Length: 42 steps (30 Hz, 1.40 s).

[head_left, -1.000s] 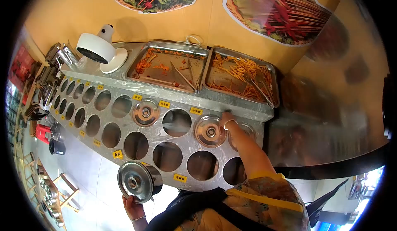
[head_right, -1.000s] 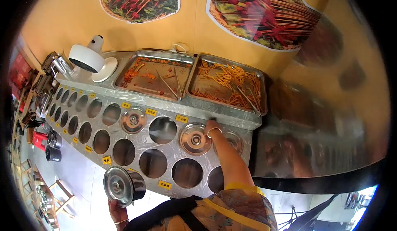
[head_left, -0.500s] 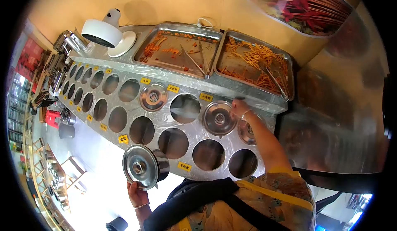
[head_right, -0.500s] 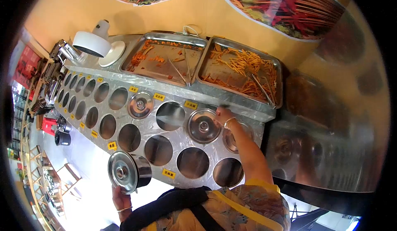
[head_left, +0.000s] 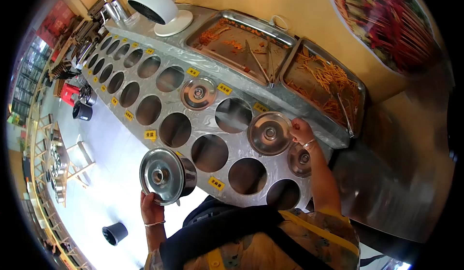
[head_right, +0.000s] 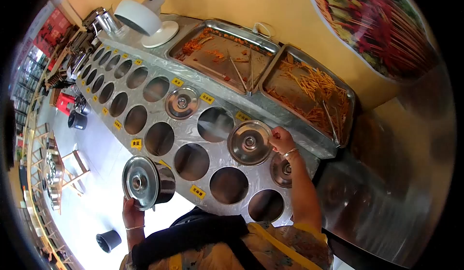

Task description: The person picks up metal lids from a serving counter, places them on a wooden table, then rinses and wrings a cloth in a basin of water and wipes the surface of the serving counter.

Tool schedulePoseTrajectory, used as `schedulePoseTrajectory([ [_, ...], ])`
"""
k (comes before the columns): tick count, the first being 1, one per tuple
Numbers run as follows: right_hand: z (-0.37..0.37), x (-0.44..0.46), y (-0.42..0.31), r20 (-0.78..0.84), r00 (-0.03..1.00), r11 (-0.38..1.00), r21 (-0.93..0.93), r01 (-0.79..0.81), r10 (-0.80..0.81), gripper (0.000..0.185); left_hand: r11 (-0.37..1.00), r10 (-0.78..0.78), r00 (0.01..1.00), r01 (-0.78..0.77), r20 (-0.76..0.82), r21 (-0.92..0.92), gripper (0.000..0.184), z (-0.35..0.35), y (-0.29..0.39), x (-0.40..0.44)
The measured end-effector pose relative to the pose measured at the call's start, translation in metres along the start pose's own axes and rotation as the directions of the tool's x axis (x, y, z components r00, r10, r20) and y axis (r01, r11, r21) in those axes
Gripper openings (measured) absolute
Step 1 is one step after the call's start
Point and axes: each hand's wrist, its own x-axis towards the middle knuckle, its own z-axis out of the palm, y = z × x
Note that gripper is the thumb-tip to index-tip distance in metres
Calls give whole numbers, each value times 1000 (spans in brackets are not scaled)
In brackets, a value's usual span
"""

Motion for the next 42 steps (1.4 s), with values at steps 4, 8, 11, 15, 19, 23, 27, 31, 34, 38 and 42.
schedulePoseTrajectory([
  [4, 4, -9, -5, 1, 1000, 981, 191, 29, -30, 10, 1000, -2, 999, 1, -49, -25, 20, 2, -1, -1],
  [8, 9, -20, 4, -220, 969, 954, 248, 165, -111, 8, 998, 14, 999, -17, -38, -64, 9, -13, -4, 2],
  [11, -4, -33, 21, -173, 985, 912, 401, 87, -18, 19, 992, 1, 1000, -2, -4, -125, 9, -27, -4, 4],
  [15, 0, -61, 8, -327, 939, 933, 292, 210, -109, 25, 964, -44, 999, 50, 29, -260, 11, -42, 11, 9],
  [19, -30, -51, 5, 290, 473, -28, -874, 486, -832, 26, 948, -40, 999, 44, 19, -317, 11, -63, 26, 16],
  [23, 13, -50, -45, 192, 573, 155, -852, 500, -797, 27, 935, 1, 999, -17, -44, -355, 11, -98, 54, 17],
  [27, 108, -69, -118, -187, 967, 985, -18, 172, -173, 20, 915, 47, 991, -94, -127, -393, 11, -147, 86, 23],
  [31, 205, -58, -176, -19, 937, 937, -1, 349, -349, 15, 868, 75, 947, -216, -313, -448, 13, -212, 123, 37],
  [34, 284, -44, -206, -35, 942, 941, -59, 332, -334, 13, 831, 100, 938, -263, -332, -491, 14, -278, 156, 49],
  [38, 401, -20, -240, 143, 954, 964, 7, 265, -263, 13, 799, 212, 883, -403, -419, -445, 15, -355, 212, 67],
  [42, 523, 30, -249, 313, 927, 978, 98, 186, -208, 14, 798, 238, 842, -453, -484, -397, 17, -423, 278, 87],
])
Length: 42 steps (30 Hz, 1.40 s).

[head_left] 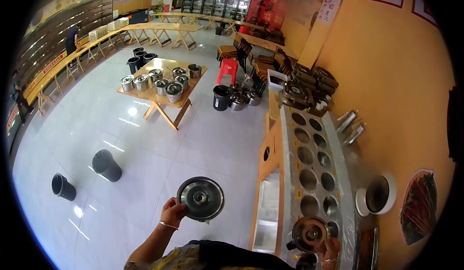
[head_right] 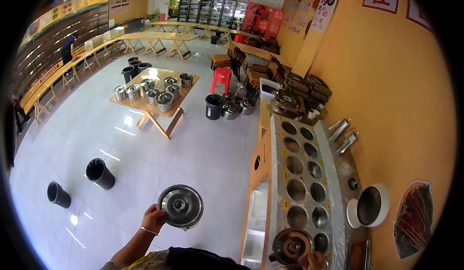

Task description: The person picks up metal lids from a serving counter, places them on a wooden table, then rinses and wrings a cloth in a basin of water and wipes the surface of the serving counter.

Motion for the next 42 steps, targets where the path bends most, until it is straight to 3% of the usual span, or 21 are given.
schedulePoseTrajectory([
  [1, 39, 13, -11, -60, 997, 998, 36, -48, 50, 14, 998, 61, 998, -61, -13, -10, 17, -4, 13, 19],
  [9, 260, 226, 7, 104, 982, 987, 12, -161, 159, 11, 966, 238, 958, -250, -163, -63, 15, 1, 84, 185],
  [12, 344, 316, 11, 254, 960, 993, -20, -117, 118, 11, 947, 281, 937, -306, -206, -99, 12, 15, 110, 256],
  [19, 566, 506, -36, 357, 927, 993, -9, -118, 113, 10, 884, 406, 841, -460, -358, -78, 12, 68, 199, 409],
  [20, 596, 535, -41, 369, 922, 993, -25, -113, 114, 10, 862, 481, 817, -507, -318, 1, 11, 71, 213, 434],
  [21, 626, 563, -44, 398, 914, 996, 12, -90, 77, 10, 847, 471, 814, -525, -340, -84, 12, 78, 226, 457],
  [23, 695, 622, -49, 437, 899, 997, 43, -62, 37, 10, 822, 498, 785, -562, -368, -87, 12, 90, 260, 511],
  [24, 723, 649, -52, 439, 898, 998, 35, -47, 27, 10, 783, 596, 740, -621, -311, 23, 13, 85, 270, 542],
  [26, 781, 692, -59, 424, 905, 998, 40, -48, 26, 11, 817, 534, 810, -568, -242, -96, 14, 76, 307, 603],
  [31, 927, 784, -94, 374, 926, 998, 18, -60, 49, 10, 769, 605, 754, -636, -255, -58, 9, 88, 398, 776],
  [33, 982, 823, -101, 449, 891, 998, -8, -66, 62, 9, 787, 617, 744, -587, -257, 190, 8, 58, 428, 848],
  [35, 1041, 859, -107, 482, 874, 998, -48, -49, 66, 9, 802, 524, 753, -593, -398, -68, 10, 113, 474, 892],
  [37, 1103, 895, -110, 532, 846, 999, 25, -45, 25, 9, 789, 553, 744, -612, -376, -52, 13, 108, 500, 952],
  [39, 1166, 927, -112, 583, 811, 998, -5, -56, 48, 10, 740, 556, 610, -672, -565, 2, 15, 128, 523, 1014],
  [40, 1193, 941, -106, 612, 788, 997, -11, -78, 69, 10, 769, 558, 695, -638, -453, -31, 15, 108, 528, 1037],
  [42, 1261, 977, -94, 687, 722, 996, -15, -93, 78, 10, 779, 545, 700, -626, -461, -31, 16, 111, 542, 1084],
])
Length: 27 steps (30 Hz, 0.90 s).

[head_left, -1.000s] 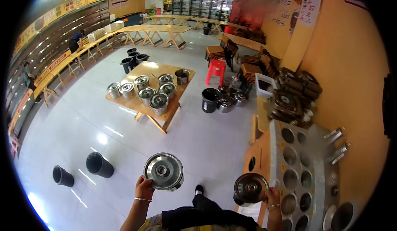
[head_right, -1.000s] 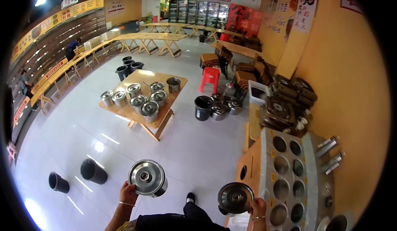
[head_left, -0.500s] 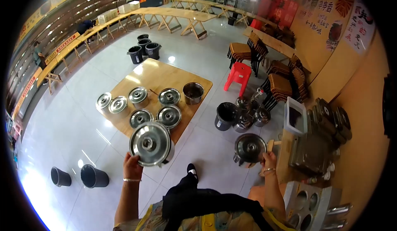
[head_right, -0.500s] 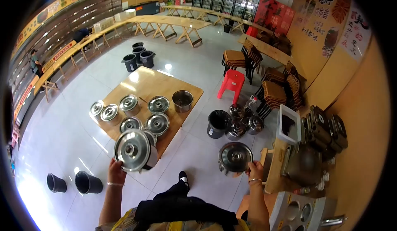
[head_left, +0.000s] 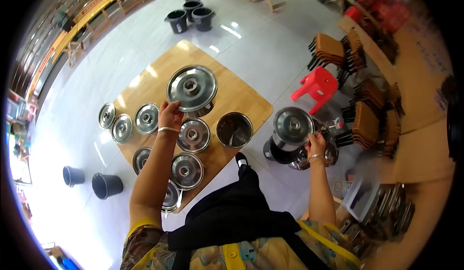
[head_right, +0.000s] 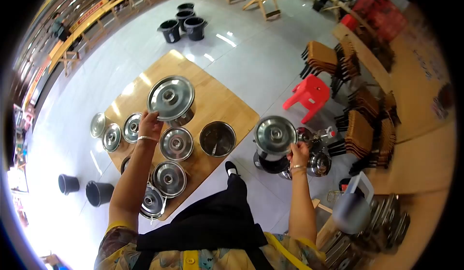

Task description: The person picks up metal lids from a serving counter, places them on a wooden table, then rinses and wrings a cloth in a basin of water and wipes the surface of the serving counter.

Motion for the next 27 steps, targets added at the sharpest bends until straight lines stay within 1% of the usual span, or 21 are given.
schedulePoseTrajectory([
  [3, 38, 86, 22, 159, 986, 999, -11, -40, 41, 12, 998, 50, 992, -54, -113, -30, 16, 22, -40, 50],
  [5, 63, 126, 41, 189, 976, 993, -69, -100, 111, 12, 1000, -24, 989, 21, -146, -20, 17, 20, -58, 74],
  [8, 110, 161, 58, 250, 954, 985, -89, -146, 164, 13, 1000, -9, 970, 10, -243, 2, 18, 7, -91, 106],
  [10, 131, 173, 76, 306, 931, 980, -83, -181, 198, 12, 999, -41, 945, 38, -324, -15, 16, 2, -103, 116],
  [13, 158, 179, 97, 342, 908, 965, -185, -188, 243, 10, 999, -38, 929, 44, -367, 5, 17, -14, -118, 126],
  [14, 164, 181, 104, 349, 901, 961, -190, -201, 257, 10, 998, -49, 909, 62, -414, 17, 18, -11, -118, 127],
  [17, 176, 179, 119, 403, 868, 953, -201, -225, 290, 10, 999, -33, 887, 46, -460, 17, 17, -29, -125, 136],
  [18, 179, 178, 124, 420, 859, 950, -228, -212, 292, 11, 999, -31, 882, 43, -470, 15, 17, -32, -128, 138],
  [19, 183, 177, 128, 441, 849, 949, -252, -192, 289, 12, 998, -3, 852, 39, -524, 57, 17, -34, -131, 140],
  [20, 185, 177, 130, 465, 834, 936, -316, -158, 297, 13, 995, 29, 818, 34, -575, 98, 16, -37, -132, 142],
  [21, 187, 176, 131, 481, 827, 937, -316, -148, 293, 13, 995, 41, 815, 16, -578, 94, 16, -40, -132, 143],
  [23, 188, 173, 132, 479, 817, 925, -342, -164, 321, 15, 933, 41, 756, 206, -653, 296, 16, -49, -132, 144],
  [24, 188, 171, 131, 487, 807, 923, -344, -174, 334, 16, 869, 76, 669, 319, -739, 378, 18, -46, -132, 145],
  [25, 188, 171, 130, 511, 795, 925, -346, -158, 327, 16, 865, 57, 587, 375, -808, 334, 19, -42, -132, 146],
  [27, 191, 167, 124, 473, 787, 884, -429, -186, 395, 16, 789, -8, 567, 510, -824, 343, 23, -74, -143, 153],
])
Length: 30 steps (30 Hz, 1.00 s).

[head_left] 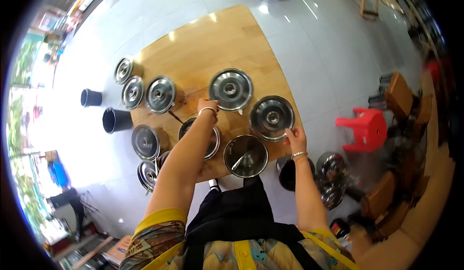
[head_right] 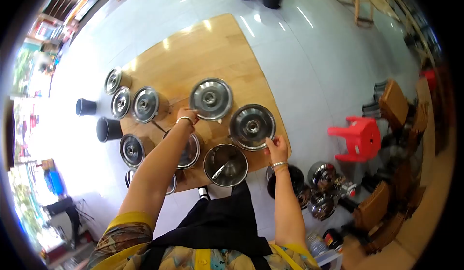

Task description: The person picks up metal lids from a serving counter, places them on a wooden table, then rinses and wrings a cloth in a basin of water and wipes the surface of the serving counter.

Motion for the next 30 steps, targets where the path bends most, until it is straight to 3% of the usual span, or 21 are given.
schedulePoseTrajectory([
  [2, -1, -5, -5, -6, 999, 996, -84, -35, 35, 18, 963, 79, 996, -67, -34, 261, 30, -3, -1, 9],
  [3, -10, -5, 2, -20, 998, 998, 19, -55, 55, 19, 916, 168, 977, -106, -132, 387, 34, -6, 24, -30],
  [4, -15, -6, 10, -20, 996, 989, 120, -85, 88, 21, 879, 192, 975, -122, -108, 461, 31, -7, 23, -24],
  [5, 2, -26, -19, -74, 990, 989, 97, -116, 123, 20, 768, 310, 950, -239, -19, 594, 27, -23, 29, -43],
  [7, -28, -37, 5, -91, 982, 954, 269, -136, 166, 18, 440, 526, 835, -429, 160, 789, 24, -54, 47, -80],
  [8, -58, -36, 28, 40, 990, 936, 323, -143, 138, 19, 854, 453, 889, -453, 60, 256, 23, -67, 48, -94],
  [9, -68, -53, 29, -75, 969, 952, 219, -215, 237, 20, 795, 607, 793, -607, -54, 14, 20, -86, 37, -119],
  [10, -97, -59, 53, -33, 963, 952, 163, -259, 267, 18, 748, 645, 751, -659, 141, 85, 20, -120, 31, -154],
  [11, -158, -37, 130, -75, 995, 998, -12, -69, 68, 18, 720, 690, 677, -608, 255, -333, 19, -136, 12, -171],
  [12, -140, -54, 128, -71, 986, 972, -172, -158, 148, 17, 681, 732, 637, -697, 243, -223, 18, -172, -6, -195],
  [13, -93, -62, 122, -14, 974, 932, -287, -220, 226, 17, 705, 707, 646, -612, 287, -357, 17, -191, -32, -196],
  [14, -33, -74, 115, 64, 957, 889, -391, -237, 283, 16, 604, 784, 566, -602, 255, -522, 16, -239, -46, -227],
  [16, 94, -105, 110, 254, 909, 824, -548, -145, 329, 15, 561, 826, 528, -731, 200, -389, 16, -339, -83, -270],
  [18, 208, -155, 107, 434, 827, 764, -645, 8, 358, 14, 631, 746, 660, -658, 90, -410, 13, -425, -131, -295],
  [19, 256, -174, 110, 506, 775, 726, -681, 91, 378, 13, 565, 768, 640, -685, -11, -460, 11, -466, -146, -310],
  [20, 302, -201, 113, 566, 724, 694, -700, 170, 394, 13, 491, 780, 616, -712, -110, -502, 11, -506, -163, -326],
  [22, 382, -253, 126, 655, 618, 632, -711, 309, 435, 12, 522, 738, 650, -720, -181, -457, 9, -570, -202, -343],
  [24, 456, -308, 138, 714, 522, 584, -693, 424, 467, 11, 332, 728, 603, -727, -328, -601, 6, -628, -233, -370],
  [25, 484, -329, 149, 730, 480, 563, -682, 467, 486, 10, 302, 711, 604, -724, -359, -620, 5, -644, -246, -379],
  [28, 562, -393, 182, 751, 384, 497, -649, 576, 537, 9, 262, 642, 588, -772, -492, -580, 5, -704, -292, -383],
  [30, 609, -432, 209, 740, 343, 444, -638, 629, 578, 8, 312, 574, 602, -787, -554, -532, 6, -746, -322, -388],
])
